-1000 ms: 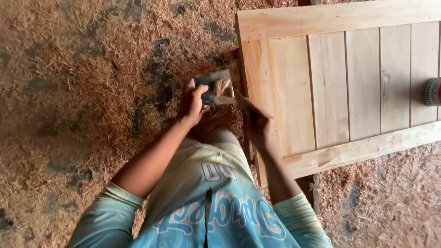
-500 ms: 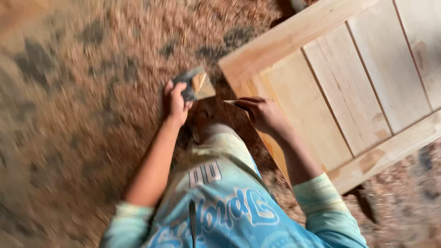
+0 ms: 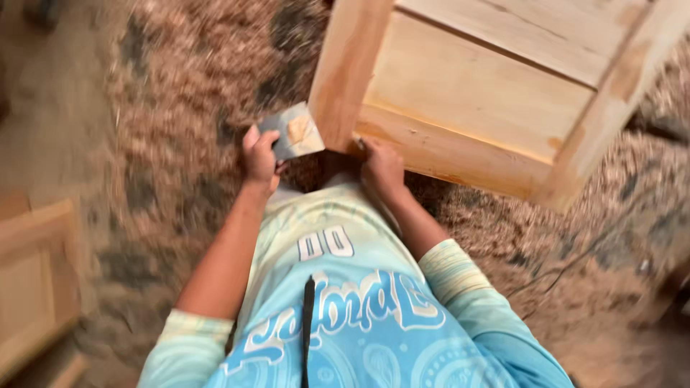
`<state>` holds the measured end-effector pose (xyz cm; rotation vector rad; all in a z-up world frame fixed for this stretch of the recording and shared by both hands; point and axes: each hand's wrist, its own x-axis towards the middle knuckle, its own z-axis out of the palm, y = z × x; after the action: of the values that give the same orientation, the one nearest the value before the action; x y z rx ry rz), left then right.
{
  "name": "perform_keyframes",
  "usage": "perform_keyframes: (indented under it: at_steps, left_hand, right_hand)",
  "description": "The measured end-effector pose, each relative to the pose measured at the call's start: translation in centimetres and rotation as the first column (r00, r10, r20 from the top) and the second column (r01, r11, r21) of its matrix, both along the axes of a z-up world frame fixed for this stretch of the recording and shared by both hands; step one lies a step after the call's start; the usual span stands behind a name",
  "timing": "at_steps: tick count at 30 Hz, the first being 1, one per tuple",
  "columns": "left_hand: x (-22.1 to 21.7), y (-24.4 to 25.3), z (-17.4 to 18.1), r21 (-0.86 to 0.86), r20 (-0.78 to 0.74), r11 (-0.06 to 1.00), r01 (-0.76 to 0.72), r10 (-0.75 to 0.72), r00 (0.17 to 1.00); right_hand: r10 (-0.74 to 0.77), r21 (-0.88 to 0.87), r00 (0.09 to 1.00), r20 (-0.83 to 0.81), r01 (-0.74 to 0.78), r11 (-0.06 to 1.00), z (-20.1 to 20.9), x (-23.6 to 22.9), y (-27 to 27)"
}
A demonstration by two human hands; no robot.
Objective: The person scoops wood filler from a can with a putty knife, spreads it onto a metal mixing plate, and applies it into the grooves of a wooden door panel. The person repeatedly mixes and applies filler to multiple grooves across the panel surface.
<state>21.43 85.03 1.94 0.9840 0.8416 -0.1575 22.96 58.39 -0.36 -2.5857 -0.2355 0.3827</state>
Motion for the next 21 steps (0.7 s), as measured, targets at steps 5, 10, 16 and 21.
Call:
perform_keyframes:
  at_steps: [5, 10, 16, 21]
  left_hand:
    - [2.7, 5.5, -4.1, -0.130, -0.001, 0.969, 0.210, -0.212, 0.977]
    - [5.9, 11.8, -5.6, -0.012, -0.028, 0.914, 0.406, -0.406, 0.913]
    - [10.1, 15.1, -2.8, -0.065, -0.024, 0.844, 0.532, -0.534, 0.845]
    - [12.1, 14.7, -1.5, -0.060, -0.040, 0.770, 0.636, -0.638, 0.769]
  right_hand:
    - [-0.196, -0.182, 0.974, 0.113, 0.214, 0.960, -1.9, -4.2, 6.1]
    - [-0.347, -0.146, 0.936, 0.067, 0.353, 0.924, -0.4, -4.7, 9.3]
    - [-0.757, -0.310, 0.649, -0.076, 0.706, 0.637, 1.6, -1.8, 9.8]
    - [-0.691, -0.251, 0.684, -0.233, 0.645, 0.722, 0.9, -1.3, 13.8]
